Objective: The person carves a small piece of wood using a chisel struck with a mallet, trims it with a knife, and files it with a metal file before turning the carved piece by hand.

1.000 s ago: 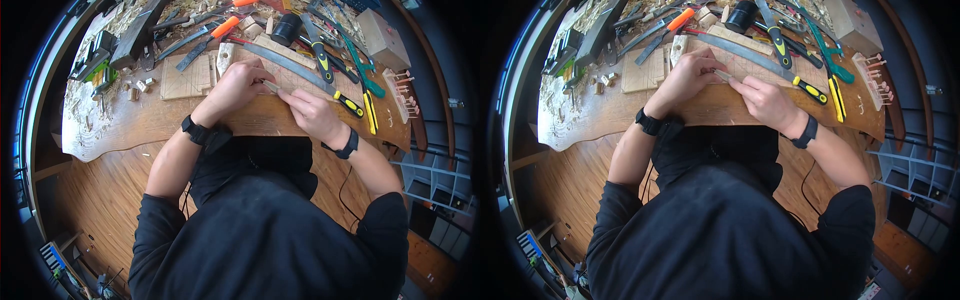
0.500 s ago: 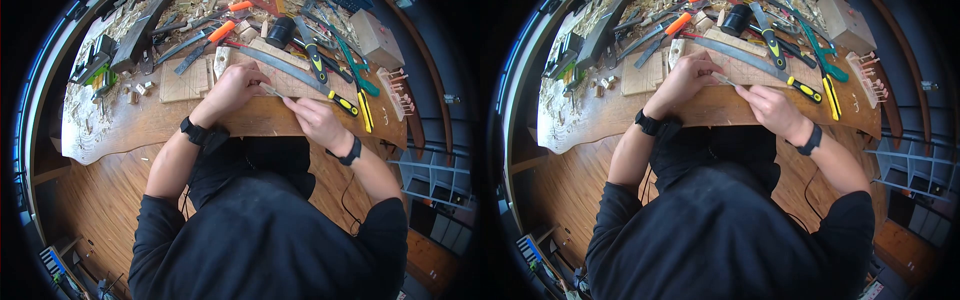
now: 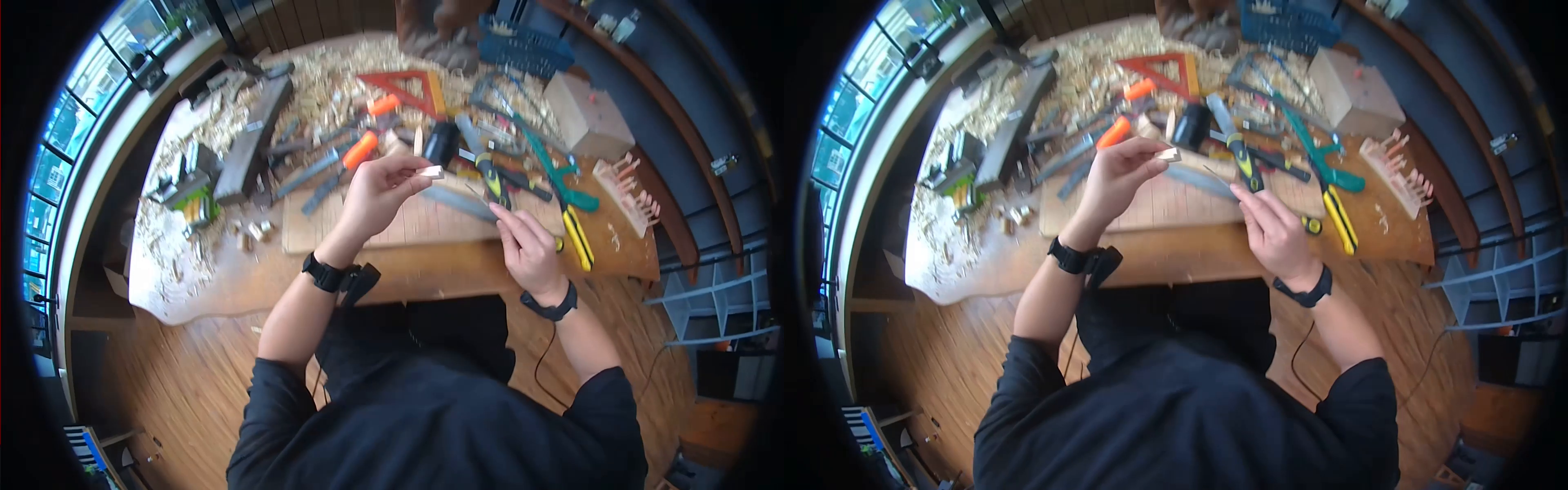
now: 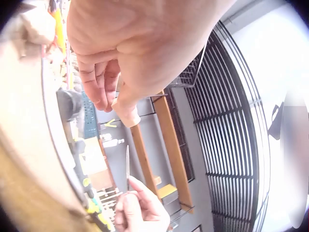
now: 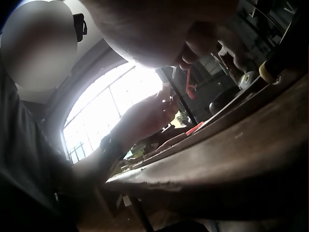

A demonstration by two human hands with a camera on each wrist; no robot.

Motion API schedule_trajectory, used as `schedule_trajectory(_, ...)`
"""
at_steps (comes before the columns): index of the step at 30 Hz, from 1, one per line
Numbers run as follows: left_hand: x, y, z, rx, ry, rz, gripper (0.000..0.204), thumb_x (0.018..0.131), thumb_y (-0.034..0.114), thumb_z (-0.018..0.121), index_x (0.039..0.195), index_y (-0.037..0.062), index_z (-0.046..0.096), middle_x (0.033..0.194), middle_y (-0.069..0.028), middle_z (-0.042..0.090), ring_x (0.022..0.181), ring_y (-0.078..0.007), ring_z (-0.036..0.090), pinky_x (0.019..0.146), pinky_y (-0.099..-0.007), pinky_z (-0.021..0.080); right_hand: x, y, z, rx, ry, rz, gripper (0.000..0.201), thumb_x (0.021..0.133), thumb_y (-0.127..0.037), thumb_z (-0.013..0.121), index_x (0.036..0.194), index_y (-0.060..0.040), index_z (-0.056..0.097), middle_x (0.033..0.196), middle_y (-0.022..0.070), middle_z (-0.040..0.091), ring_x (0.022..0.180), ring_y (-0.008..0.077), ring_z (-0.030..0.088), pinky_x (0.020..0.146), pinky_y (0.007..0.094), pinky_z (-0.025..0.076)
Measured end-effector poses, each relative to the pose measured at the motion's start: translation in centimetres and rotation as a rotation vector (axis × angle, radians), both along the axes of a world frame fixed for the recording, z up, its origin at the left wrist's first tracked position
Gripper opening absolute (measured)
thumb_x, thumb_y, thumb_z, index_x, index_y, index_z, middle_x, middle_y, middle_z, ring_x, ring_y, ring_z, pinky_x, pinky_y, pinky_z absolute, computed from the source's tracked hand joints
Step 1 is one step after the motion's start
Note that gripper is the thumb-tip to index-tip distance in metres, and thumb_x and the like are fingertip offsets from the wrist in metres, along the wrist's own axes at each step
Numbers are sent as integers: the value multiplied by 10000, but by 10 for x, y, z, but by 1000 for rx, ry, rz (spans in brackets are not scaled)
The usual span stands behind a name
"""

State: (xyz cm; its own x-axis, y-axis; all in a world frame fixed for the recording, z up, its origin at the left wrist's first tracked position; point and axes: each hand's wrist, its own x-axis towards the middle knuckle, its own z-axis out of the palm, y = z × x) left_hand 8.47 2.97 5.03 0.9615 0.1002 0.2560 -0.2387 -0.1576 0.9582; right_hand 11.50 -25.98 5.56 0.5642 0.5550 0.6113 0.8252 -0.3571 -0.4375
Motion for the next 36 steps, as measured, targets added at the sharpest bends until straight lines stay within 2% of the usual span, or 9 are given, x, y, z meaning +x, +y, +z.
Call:
schedule_trajectory(2, 18, 4, 41, -264, -23, -5, 274, 1069, 159, 721, 1234, -59, 742, 1009, -63, 779, 894, -103, 691, 815, -257, 556, 19, 28, 20, 158, 25, -20, 354, 1000, 46, 684, 1341, -39, 727, 916, 116, 671, 768, 237, 670, 685, 334, 534)
schedule_trajectory(6, 38, 12, 113, -457, -220, -42, 293, 1104, 154, 653, 1253, -92, 711, 997, -79, 764, 878, -104, 691, 798, -234, 551, 46, 91, 64, 575, 250, 26, 280, 1074, -17, 625, 1334, -41, 726, 878, 20, 650, 717, 89, 572, 658, 250, 481)
schedule_trajectory(10, 37, 17, 142, -399, -327, 18, 265, 1032, 16, 713, 1272, -95, 704, 1043, -102, 774, 869, -118, 716, 791, -260, 597, 67, 125, 103, 733, 386, 230, 230, 1099, -34, 596, 1272, -34, 749, 877, -40, 618, 727, 16, 512, 647, 180, 399)
schedule_trajectory(11, 35, 16, 144, -399, -326, 26, 265, 1032, 16, 713, 1272, -95, 704, 1043, -102, 774, 869, -118, 716, 791, -260, 597, 69, 132, 108, 728, 395, 238, 221, 1099, -37, 602, 1260, -30, 754, 884, -49, 626, 727, 13, 510, 655, 179, 407)
schedule_trajectory(17, 36, 25, 149, 211, -540, 319, 258, 899, -27, 807, 1154, -28, 771, 1080, -91, 792, 881, -128, 745, 804, -263, 596, 70, 152, 127, 715, 654, 344, 214, 1094, -77, 652, 1258, 24, 747, 973, -33, 721, 816, -3, 608, 714, 163, 458)
schedule_trajectory(24, 40, 24, 149, 381, -510, 353, 262, 833, -3, 853, 1086, -10, 790, 975, -81, 772, 816, -143, 733, 738, -283, 588, 78, 144, 130, 682, 718, 400, 236, 1058, -111, 733, 1241, 37, 752, 995, 9, 751, 856, 21, 662, 720, 179, 512)
schedule_trajectory(28, 44, 22, 142, 278, -516, 335, 290, 826, -15, 858, 1105, -15, 783, 995, -85, 775, 817, -141, 730, 759, -276, 592, 82, 139, 131, 609, 717, 353, 243, 1048, -105, 744, 1238, 47, 751, 1031, 35, 768, 881, 36, 686, 750, 181, 536)
schedule_trajectory(34, 40, 20, 139, -3, -459, 196, 376, 849, -93, 832, 1211, -39, 746, 1183, -93, 757, 990, -106, 715, 886, -254, 592, 76, 137, 132, 658, 780, 425, 257, 1048, -97, 740, 1250, 62, 742, 1092, 70, 785, 928, 60, 715, 801, 199, 573)
schedule_trajectory(36, 39, 21, 140, -71, -455, 112, 355, 890, -163, 773, 1231, -99, 696, 1205, -136, 728, 1122, -202, 742, 969, -312, 629, 74, 137, 133, 655, 776, 437, 258, 1050, -99, 739, 1255, 57, 743, 1083, 62, 783, 916, 52, 706, 787, 190, 564)
